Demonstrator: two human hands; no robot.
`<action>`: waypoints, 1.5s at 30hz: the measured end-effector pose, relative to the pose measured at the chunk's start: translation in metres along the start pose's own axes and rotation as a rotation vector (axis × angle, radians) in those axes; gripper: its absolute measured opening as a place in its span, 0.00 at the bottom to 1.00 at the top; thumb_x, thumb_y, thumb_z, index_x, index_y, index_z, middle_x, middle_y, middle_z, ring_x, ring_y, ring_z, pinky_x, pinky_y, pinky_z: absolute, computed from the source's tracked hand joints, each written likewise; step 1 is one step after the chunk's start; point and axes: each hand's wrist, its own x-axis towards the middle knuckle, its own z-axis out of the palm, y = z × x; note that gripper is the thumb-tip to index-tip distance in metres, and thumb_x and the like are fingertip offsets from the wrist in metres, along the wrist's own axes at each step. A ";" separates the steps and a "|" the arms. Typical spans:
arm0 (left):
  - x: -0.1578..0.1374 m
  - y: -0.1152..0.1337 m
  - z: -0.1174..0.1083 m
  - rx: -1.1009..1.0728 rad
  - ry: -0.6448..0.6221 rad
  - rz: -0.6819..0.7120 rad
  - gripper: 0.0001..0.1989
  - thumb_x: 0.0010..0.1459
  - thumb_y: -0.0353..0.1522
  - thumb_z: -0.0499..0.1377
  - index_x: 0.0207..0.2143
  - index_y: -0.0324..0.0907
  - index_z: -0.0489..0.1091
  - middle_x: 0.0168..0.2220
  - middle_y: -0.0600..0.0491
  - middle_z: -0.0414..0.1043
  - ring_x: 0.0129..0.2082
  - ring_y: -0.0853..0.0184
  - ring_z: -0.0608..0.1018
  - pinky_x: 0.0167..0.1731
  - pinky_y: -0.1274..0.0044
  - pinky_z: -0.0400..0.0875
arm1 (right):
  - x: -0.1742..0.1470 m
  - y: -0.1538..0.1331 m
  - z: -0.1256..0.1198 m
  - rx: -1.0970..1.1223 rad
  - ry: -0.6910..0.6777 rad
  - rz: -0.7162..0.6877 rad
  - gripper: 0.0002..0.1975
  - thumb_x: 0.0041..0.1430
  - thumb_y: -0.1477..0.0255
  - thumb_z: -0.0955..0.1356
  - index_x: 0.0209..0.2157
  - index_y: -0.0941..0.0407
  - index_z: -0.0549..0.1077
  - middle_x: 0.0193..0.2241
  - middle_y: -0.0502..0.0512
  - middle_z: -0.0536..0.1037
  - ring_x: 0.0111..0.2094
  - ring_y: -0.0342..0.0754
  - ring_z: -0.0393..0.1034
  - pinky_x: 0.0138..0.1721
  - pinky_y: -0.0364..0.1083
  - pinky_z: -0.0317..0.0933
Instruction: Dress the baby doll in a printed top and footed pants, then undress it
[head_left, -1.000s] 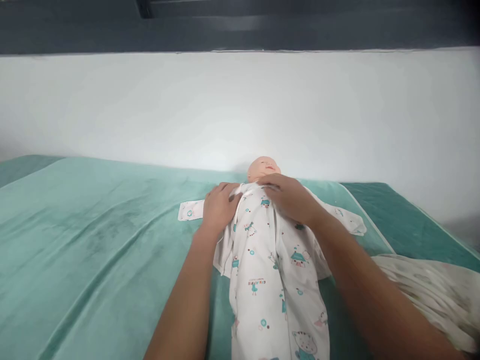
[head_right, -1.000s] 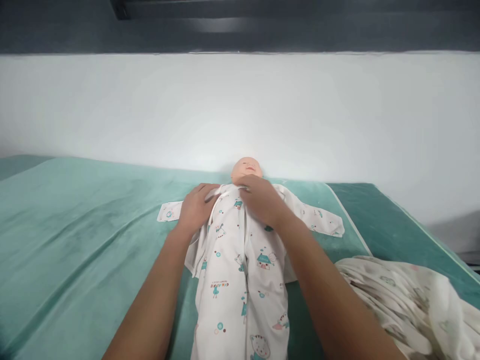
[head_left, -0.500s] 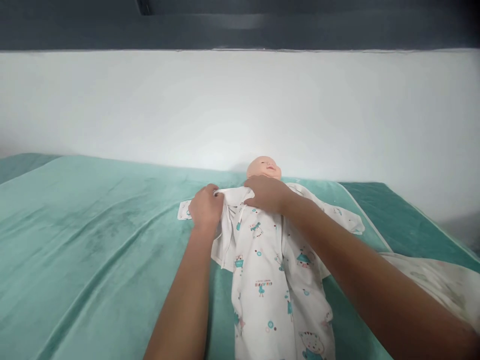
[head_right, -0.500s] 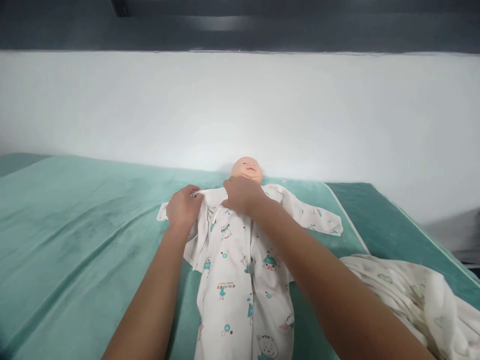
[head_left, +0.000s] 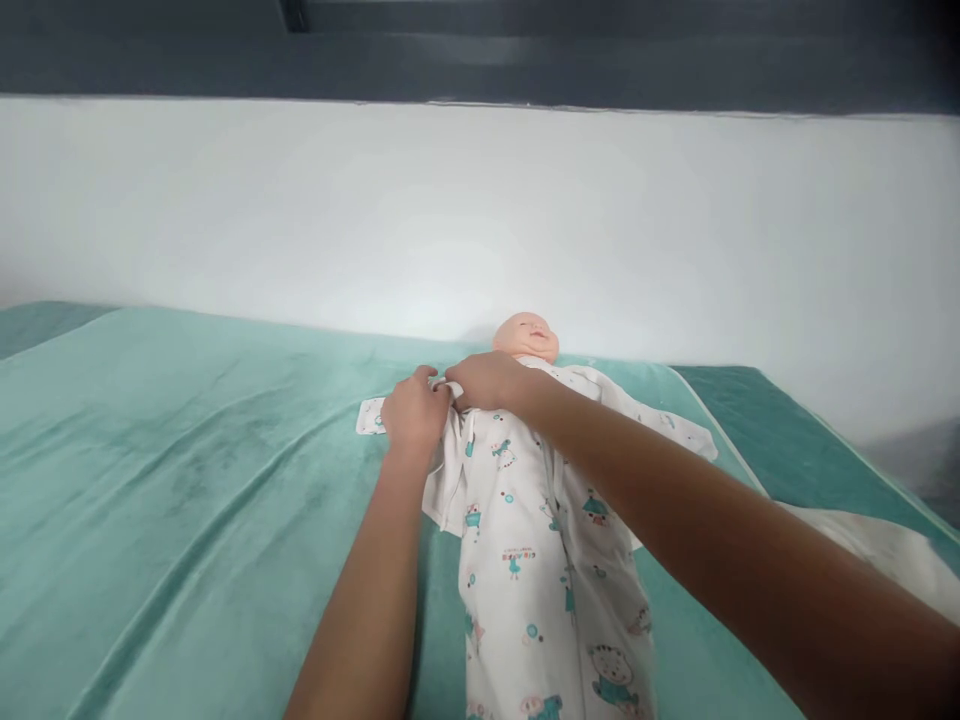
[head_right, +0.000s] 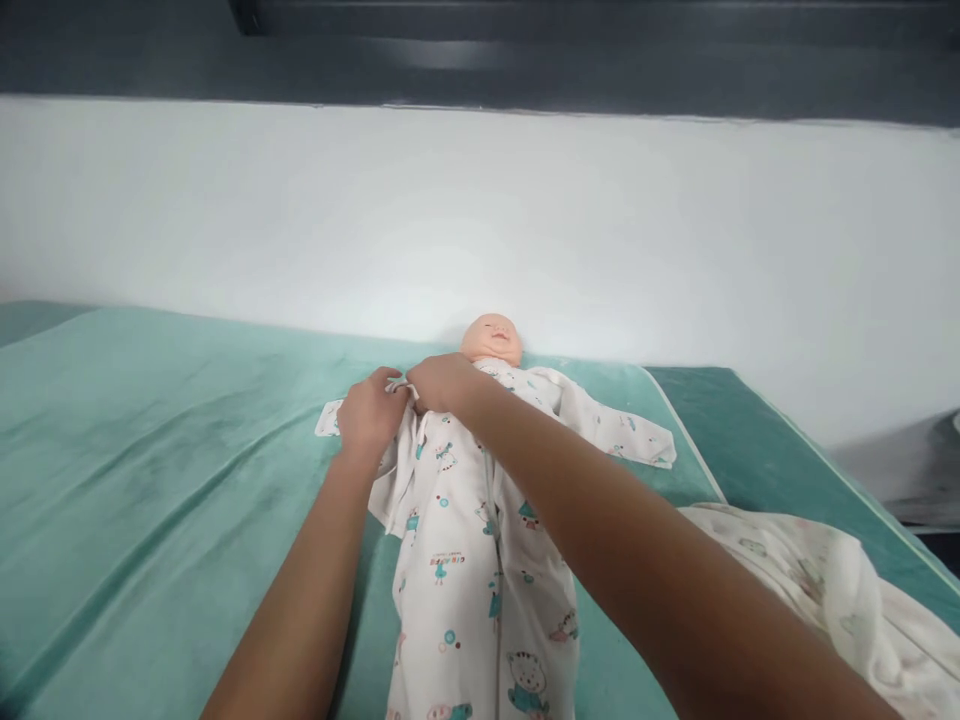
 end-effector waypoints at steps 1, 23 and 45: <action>-0.001 0.000 0.000 -0.016 0.020 0.010 0.19 0.58 0.35 0.51 0.50 0.50 0.72 0.43 0.47 0.79 0.44 0.53 0.79 0.38 0.67 0.69 | -0.003 0.004 0.000 -0.005 0.019 -0.010 0.16 0.60 0.67 0.66 0.49 0.55 0.74 0.44 0.60 0.79 0.42 0.56 0.75 0.34 0.46 0.60; -0.006 -0.004 -0.005 0.089 -0.090 0.170 0.21 0.54 0.23 0.50 0.47 0.50 0.70 0.44 0.50 0.77 0.45 0.54 0.77 0.37 0.68 0.67 | -0.065 0.037 -0.019 -0.022 0.186 0.152 0.12 0.64 0.64 0.63 0.44 0.51 0.74 0.39 0.56 0.78 0.35 0.51 0.71 0.31 0.46 0.53; -0.006 0.000 0.005 0.323 -0.005 0.169 0.22 0.55 0.22 0.47 0.52 0.39 0.66 0.52 0.41 0.69 0.52 0.50 0.70 0.48 0.58 0.67 | -0.125 0.067 0.131 0.598 0.957 0.556 0.22 0.66 0.63 0.59 0.57 0.53 0.68 0.57 0.60 0.71 0.60 0.57 0.61 0.61 0.57 0.55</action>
